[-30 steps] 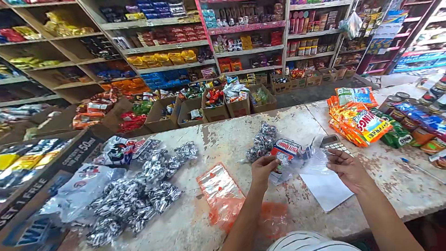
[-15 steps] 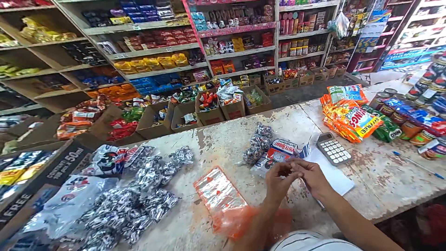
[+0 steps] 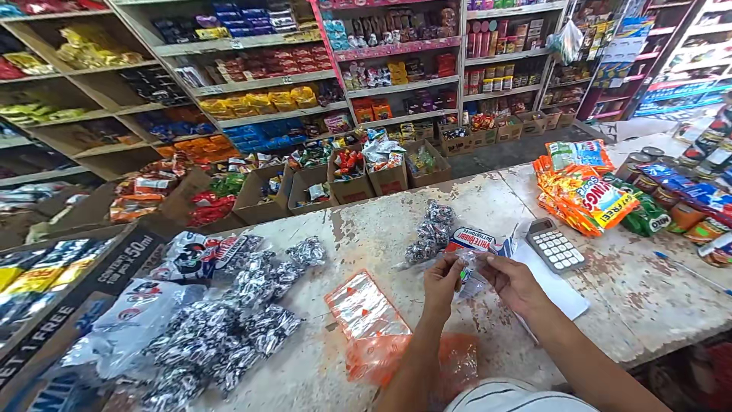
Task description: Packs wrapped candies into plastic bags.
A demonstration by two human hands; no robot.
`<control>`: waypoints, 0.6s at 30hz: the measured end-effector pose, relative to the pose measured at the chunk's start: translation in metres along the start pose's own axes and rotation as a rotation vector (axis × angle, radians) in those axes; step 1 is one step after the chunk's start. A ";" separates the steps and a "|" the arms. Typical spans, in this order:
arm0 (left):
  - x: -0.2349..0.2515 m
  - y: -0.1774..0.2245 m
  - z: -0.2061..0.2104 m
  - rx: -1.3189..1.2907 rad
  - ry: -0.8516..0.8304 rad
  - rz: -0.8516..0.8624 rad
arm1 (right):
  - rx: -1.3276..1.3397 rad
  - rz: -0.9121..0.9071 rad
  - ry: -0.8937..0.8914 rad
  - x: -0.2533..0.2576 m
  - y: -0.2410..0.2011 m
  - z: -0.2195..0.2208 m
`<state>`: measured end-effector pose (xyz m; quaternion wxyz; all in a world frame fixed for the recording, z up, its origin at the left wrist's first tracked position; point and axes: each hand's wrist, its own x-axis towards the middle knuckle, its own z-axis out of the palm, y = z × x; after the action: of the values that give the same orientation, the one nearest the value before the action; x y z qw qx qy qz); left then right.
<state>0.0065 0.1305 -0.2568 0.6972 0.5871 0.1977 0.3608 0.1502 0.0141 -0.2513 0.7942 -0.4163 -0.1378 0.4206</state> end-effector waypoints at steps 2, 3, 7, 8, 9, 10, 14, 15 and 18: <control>0.001 -0.001 -0.003 -0.008 -0.035 -0.040 | 0.199 0.128 0.020 0.004 -0.001 -0.006; 0.001 -0.001 -0.004 -0.054 -0.041 -0.070 | 0.203 0.164 0.002 0.004 0.000 -0.008; -0.008 0.003 0.003 -0.410 -0.164 -0.234 | -0.006 0.194 -0.172 0.000 0.011 -0.006; -0.009 0.002 0.004 -0.444 -0.208 -0.259 | -0.030 0.177 -0.176 0.000 0.008 -0.002; -0.009 0.001 0.004 -0.433 -0.243 -0.267 | -0.040 0.151 -0.154 0.002 0.003 0.003; -0.009 -0.001 0.004 -0.383 -0.261 -0.257 | -0.044 0.128 -0.112 0.005 -0.004 0.007; -0.004 -0.002 0.005 0.040 -0.192 -0.023 | -0.092 0.087 -0.031 0.025 -0.015 0.011; -0.003 0.001 0.004 0.117 -0.113 0.062 | -0.192 0.045 -0.066 0.028 -0.012 0.007; 0.000 0.017 -0.005 0.100 0.290 0.179 | -0.866 -0.196 -0.103 0.046 0.005 -0.025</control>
<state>-0.0017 0.1348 -0.2418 0.5964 0.5781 0.2610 0.4920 0.1897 0.0381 -0.2772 0.5751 -0.6739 -0.3793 0.2670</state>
